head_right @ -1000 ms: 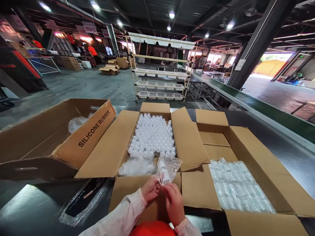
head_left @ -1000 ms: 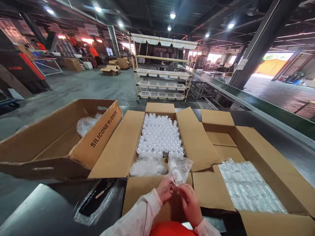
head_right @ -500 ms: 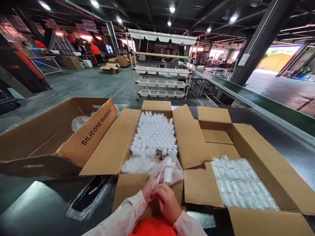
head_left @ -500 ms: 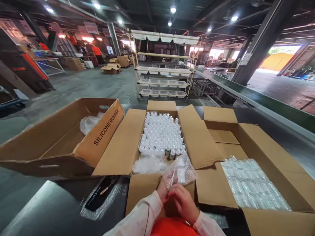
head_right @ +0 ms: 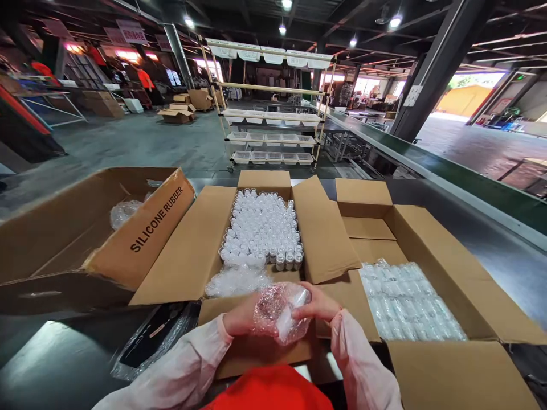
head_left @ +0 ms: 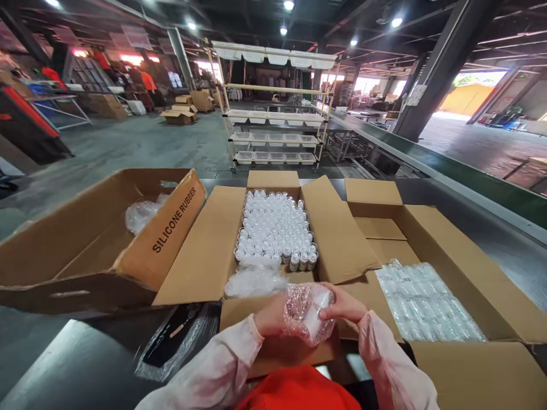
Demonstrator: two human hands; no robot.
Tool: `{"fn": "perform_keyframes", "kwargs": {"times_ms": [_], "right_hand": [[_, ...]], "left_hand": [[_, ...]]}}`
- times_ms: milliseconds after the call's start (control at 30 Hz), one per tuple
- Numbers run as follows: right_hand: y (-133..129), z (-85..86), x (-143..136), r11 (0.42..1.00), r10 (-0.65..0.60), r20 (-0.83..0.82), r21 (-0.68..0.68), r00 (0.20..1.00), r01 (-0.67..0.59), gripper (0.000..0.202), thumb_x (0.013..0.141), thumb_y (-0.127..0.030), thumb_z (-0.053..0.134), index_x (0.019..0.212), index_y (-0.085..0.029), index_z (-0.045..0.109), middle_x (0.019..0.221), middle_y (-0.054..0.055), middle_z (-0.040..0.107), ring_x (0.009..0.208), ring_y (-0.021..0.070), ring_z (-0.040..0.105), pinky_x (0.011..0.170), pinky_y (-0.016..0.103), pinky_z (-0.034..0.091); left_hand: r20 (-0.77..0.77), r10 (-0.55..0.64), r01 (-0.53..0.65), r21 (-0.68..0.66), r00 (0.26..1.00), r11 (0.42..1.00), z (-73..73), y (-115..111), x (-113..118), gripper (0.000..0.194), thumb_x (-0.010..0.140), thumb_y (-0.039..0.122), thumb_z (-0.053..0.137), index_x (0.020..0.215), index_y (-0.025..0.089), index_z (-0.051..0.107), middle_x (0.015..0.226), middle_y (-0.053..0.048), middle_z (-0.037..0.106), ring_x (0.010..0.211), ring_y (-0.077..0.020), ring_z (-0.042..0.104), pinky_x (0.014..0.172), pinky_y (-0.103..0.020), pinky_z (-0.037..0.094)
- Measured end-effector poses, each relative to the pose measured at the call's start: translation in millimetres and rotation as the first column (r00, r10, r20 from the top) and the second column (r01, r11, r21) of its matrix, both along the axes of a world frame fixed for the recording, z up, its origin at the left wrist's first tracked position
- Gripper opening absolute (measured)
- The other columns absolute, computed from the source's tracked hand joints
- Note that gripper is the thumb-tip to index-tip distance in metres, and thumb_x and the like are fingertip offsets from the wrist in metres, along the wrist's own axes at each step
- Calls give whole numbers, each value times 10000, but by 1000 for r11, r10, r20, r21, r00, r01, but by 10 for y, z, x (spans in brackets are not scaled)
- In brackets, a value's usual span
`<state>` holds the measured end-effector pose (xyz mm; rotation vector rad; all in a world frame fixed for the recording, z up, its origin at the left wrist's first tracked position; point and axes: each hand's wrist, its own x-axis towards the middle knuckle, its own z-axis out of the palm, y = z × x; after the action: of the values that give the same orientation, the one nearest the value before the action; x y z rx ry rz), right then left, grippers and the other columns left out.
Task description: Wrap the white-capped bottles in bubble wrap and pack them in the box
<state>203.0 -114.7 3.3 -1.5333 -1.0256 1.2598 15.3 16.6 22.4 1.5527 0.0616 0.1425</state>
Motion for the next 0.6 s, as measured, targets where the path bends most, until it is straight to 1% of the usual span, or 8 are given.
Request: {"fn": "perform_keyframes", "kwargs": {"times_ms": [33,100,133,200,267,367,500,600], "right_hand": [[-12,-63,-28,999,41,-135,-8,990,-42,862,409,-522,841,1131,-130,582,981,81,650,868,238,595,797,374,466],[-57,-144,-114,1000,11,-246,19,969,-6,721,433,-466,854,1027,-136,615,851,27,657,764,186,584,720,306,454],[-80,-155,-159,998,-44,-247,27,968,53,677,435,-423,864,998,-140,619,823,11,654,736,169,574,698,287,445],[-110,-125,-234,987,-148,-228,22,962,157,628,447,-364,870,977,-145,614,828,7,656,732,158,567,699,278,443],[-114,-55,-281,976,-210,-209,20,955,219,613,456,-349,868,970,-148,602,851,13,656,754,162,568,716,285,451],[-109,30,-316,966,-242,-165,56,956,254,607,444,-364,868,938,-164,577,823,3,632,732,158,555,677,280,455],[-154,25,-341,962,-250,-54,94,967,255,678,449,-450,850,994,-181,550,843,9,611,733,171,560,667,297,464],[-224,35,-376,931,-357,273,180,893,317,769,489,-523,818,1112,-183,525,998,76,610,906,250,578,800,397,474]], "left_hand": [[-18,-23,24,72,1000,997,98,51,-64,654,581,223,801,1202,183,599,1134,-79,678,1027,-263,617,928,-371,482],[-46,163,-145,260,986,954,246,139,-214,427,704,262,708,1120,180,657,1042,-66,712,940,-233,652,855,-351,526],[-1,334,-310,376,942,874,292,161,-286,320,774,273,634,1077,178,677,1013,-70,719,922,-223,659,847,-353,533],[225,553,-574,545,803,611,330,128,-389,275,864,269,500,1047,182,686,1041,-88,711,1000,-225,642,912,-388,510],[364,459,-575,646,810,503,302,-2,-398,337,863,289,513,1163,186,627,1199,-111,645,1187,-251,541,1037,-447,417],[145,306,-317,693,941,647,172,-229,-255,554,764,375,648,1266,167,541,1267,-145,594,1195,-300,517,1013,-477,422],[-252,189,-124,254,949,959,-18,-311,-33,557,644,414,730,1111,134,614,946,-61,689,791,-203,613,705,-307,511],[-411,85,-109,-36,908,993,-123,-339,26,532,584,428,741,978,93,615,760,-27,651,600,-137,532,554,-261,451]]}}
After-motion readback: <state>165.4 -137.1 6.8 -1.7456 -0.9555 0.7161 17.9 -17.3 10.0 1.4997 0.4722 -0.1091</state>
